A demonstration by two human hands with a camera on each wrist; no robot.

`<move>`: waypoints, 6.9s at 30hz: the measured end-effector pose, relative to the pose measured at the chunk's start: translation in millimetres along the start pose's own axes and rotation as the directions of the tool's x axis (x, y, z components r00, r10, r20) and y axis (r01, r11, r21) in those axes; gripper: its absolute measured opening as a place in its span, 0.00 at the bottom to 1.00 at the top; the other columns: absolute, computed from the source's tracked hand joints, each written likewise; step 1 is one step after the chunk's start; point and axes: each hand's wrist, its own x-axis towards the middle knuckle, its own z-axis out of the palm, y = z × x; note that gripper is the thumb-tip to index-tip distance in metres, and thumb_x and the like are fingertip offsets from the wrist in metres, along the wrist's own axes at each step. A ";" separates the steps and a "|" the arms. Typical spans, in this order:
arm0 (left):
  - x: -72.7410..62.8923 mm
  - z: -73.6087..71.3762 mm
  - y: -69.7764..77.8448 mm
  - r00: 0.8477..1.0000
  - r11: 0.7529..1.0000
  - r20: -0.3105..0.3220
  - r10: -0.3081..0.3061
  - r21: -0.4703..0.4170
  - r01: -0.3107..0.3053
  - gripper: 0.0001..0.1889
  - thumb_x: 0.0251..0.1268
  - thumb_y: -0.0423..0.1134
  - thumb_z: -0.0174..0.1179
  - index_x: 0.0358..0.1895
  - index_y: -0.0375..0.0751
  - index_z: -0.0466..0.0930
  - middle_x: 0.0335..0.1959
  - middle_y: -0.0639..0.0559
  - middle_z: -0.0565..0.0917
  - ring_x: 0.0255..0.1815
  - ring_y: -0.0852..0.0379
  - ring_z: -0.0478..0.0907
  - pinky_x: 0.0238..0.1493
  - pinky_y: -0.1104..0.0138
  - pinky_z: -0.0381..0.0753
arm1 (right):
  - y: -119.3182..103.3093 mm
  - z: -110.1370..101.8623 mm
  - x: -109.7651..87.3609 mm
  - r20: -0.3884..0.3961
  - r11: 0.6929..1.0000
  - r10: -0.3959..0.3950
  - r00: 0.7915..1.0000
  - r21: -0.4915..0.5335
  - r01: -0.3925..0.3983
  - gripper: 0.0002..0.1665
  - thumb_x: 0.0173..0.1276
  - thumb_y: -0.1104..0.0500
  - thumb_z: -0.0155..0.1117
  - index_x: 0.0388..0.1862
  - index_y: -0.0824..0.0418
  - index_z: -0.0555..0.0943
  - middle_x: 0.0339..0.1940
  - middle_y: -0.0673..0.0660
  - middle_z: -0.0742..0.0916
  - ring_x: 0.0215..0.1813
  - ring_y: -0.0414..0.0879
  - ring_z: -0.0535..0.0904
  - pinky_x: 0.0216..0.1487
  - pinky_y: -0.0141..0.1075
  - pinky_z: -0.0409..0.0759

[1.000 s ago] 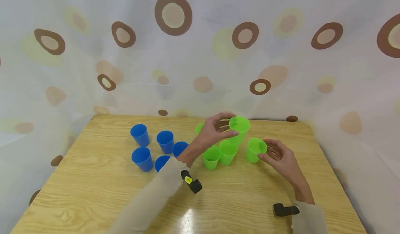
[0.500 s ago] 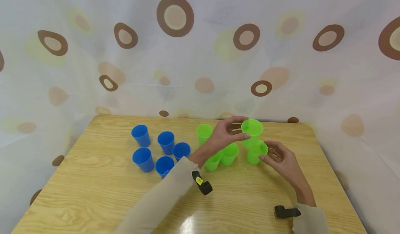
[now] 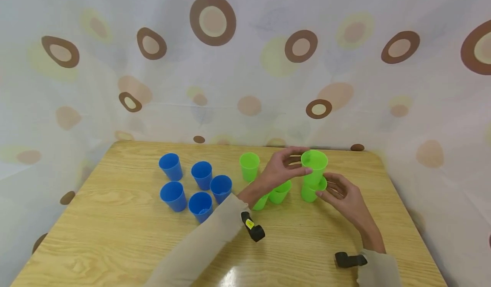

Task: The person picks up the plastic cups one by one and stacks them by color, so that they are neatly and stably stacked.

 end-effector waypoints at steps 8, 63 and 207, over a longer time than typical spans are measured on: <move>2.1 0.4 -3.8 1.000 1.000 0.021 -0.003 -0.001 0.003 0.27 0.67 0.29 0.68 0.69 0.38 0.75 0.62 0.53 0.80 0.59 0.62 0.80 0.57 0.70 0.82 | -0.2 0.6 -0.5 -0.004 1.000 -0.002 1.000 -0.011 0.002 0.33 0.72 0.65 0.69 0.72 0.67 0.70 0.65 0.51 0.79 0.64 0.29 0.75 0.61 0.25 0.76; -62.4 -29.6 19.4 0.986 0.935 -0.052 0.158 0.329 -0.133 0.19 0.71 0.33 0.66 0.63 0.36 0.79 0.58 0.40 0.84 0.61 0.50 0.80 0.67 0.64 0.75 | -0.8 3.7 2.9 -0.008 1.000 -0.002 1.000 -0.001 0.002 0.33 0.70 0.65 0.70 0.71 0.68 0.71 0.66 0.65 0.78 0.63 0.33 0.78 0.61 0.27 0.78; -37.8 -26.9 46.6 0.982 0.977 -0.092 0.164 0.152 -0.149 0.27 0.63 0.29 0.71 0.66 0.35 0.77 0.61 0.43 0.79 0.62 0.54 0.80 0.63 0.63 0.80 | 1.1 0.9 -1.4 -0.020 1.000 0.024 1.000 -0.005 -0.024 0.32 0.72 0.64 0.70 0.72 0.66 0.71 0.67 0.66 0.78 0.63 0.34 0.77 0.62 0.26 0.77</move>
